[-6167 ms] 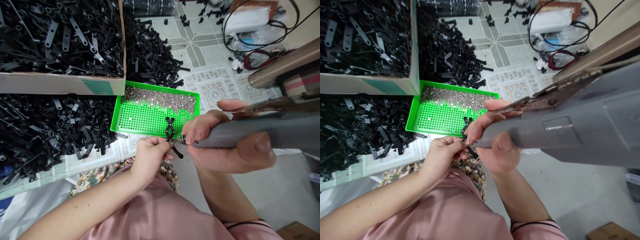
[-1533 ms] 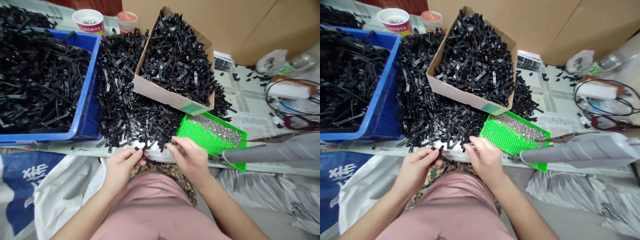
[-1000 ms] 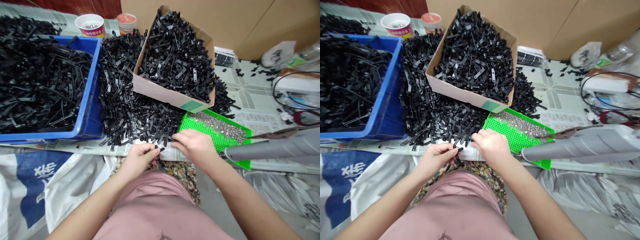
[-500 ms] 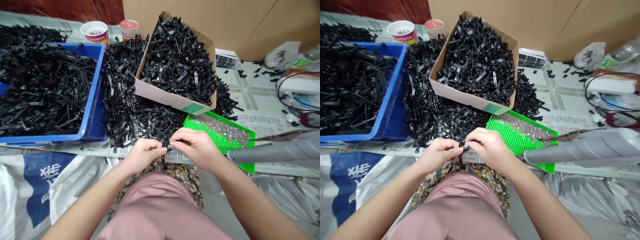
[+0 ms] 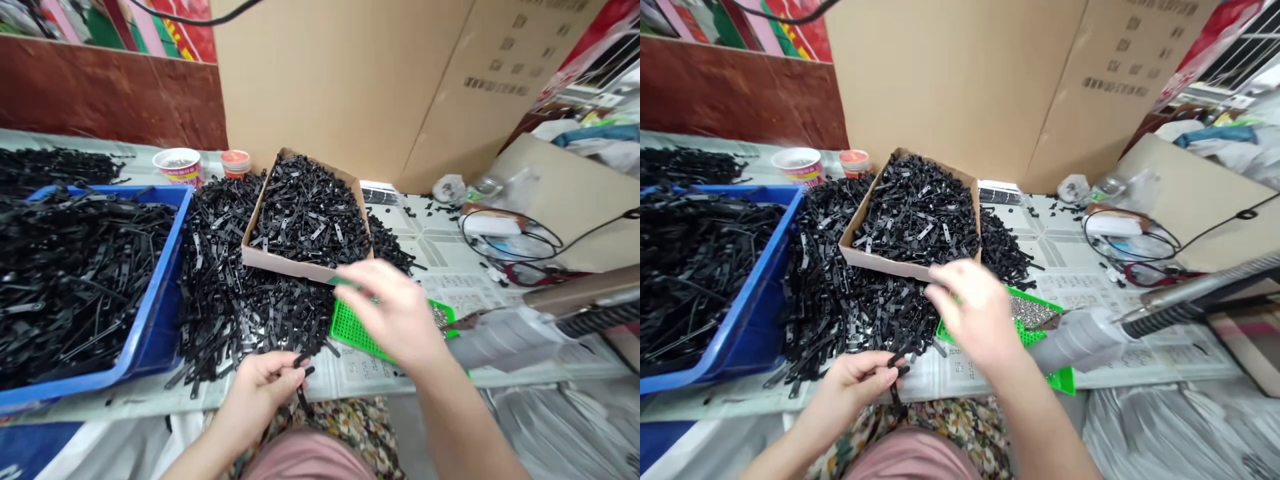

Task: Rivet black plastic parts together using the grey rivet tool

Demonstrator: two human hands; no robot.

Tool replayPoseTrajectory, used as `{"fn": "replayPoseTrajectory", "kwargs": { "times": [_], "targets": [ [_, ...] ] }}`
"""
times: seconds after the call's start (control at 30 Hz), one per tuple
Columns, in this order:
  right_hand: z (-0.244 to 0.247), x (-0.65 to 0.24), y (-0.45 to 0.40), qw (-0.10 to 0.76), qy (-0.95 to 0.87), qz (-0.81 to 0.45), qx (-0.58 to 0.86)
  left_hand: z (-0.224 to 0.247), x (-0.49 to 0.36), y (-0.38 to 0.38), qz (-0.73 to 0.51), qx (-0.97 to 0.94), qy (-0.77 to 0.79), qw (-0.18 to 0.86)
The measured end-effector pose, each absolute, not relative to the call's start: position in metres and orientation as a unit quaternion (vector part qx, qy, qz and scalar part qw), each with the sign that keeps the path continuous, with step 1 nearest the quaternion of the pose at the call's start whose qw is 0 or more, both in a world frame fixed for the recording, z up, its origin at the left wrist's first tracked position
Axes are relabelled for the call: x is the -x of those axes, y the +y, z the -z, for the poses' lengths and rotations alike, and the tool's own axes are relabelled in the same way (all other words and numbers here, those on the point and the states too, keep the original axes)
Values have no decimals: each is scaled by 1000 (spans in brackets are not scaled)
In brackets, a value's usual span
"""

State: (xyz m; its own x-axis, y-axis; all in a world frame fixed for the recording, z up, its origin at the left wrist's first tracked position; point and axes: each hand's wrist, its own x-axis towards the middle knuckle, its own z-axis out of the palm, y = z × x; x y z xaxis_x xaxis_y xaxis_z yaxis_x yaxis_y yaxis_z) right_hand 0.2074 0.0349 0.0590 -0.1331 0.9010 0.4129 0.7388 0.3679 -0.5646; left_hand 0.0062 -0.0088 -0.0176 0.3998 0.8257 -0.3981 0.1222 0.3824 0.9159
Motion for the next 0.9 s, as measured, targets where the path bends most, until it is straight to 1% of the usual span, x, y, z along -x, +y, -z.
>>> {"fn": "replayPoseTrajectory", "kwargs": {
  "times": [0.03, 0.07, 0.1, 0.17, 0.2, 0.27, 0.4, 0.47, 0.53, 0.6, 0.63, 0.67, 0.73, 0.8, 0.9],
  "targets": [
    [-65, -210, 48, 372, -709, -13, 599, 19, -9, -10, -265, -482, 485, 680],
    [-70, -211, 62, 350, -682, 44, 640, 19, -11, -10, -270, -475, 484, 683],
    [-72, -210, 77, 318, -657, 65, 680, 18, -14, -11, -277, -469, 484, 685],
    [-71, -206, 106, 253, -616, 73, 743, 14, -18, -11, -294, -461, 478, 687],
    [-70, -204, 118, 225, -616, 63, 752, 12, -19, -11, -303, -454, 479, 688],
    [-66, -200, 134, 198, -629, 49, 750, 8, -21, -10, -314, -433, 487, 690],
    [-65, -201, 136, 185, -647, 58, 737, 3, -24, -6, -344, -364, 506, 702],
    [-68, -205, 123, 219, -664, 71, 712, 1, -26, -5, -361, -329, 507, 710],
    [-68, -207, 102, 298, -694, 21, 655, 0, -29, -4, -371, -298, 510, 716],
    [-64, -207, 73, 375, -715, -124, 577, -1, -31, -2, -375, -287, 509, 719],
    [-60, -207, 58, 390, -715, -217, 539, -1, -32, -2, -375, -290, 505, 722],
    [-55, -206, 43, 385, -706, -301, 513, -2, -32, -1, -372, -295, 498, 726],
    [-44, -206, 19, 359, -681, -399, 498, -2, -33, 0, -366, -306, 484, 734],
    [-33, -208, 4, 334, -672, -427, 505, -3, -35, 0, -360, -309, 480, 738],
    [-25, -212, -3, 321, -683, -400, 519, -6, -38, -1, -352, -299, 493, 738]
  ]
}}
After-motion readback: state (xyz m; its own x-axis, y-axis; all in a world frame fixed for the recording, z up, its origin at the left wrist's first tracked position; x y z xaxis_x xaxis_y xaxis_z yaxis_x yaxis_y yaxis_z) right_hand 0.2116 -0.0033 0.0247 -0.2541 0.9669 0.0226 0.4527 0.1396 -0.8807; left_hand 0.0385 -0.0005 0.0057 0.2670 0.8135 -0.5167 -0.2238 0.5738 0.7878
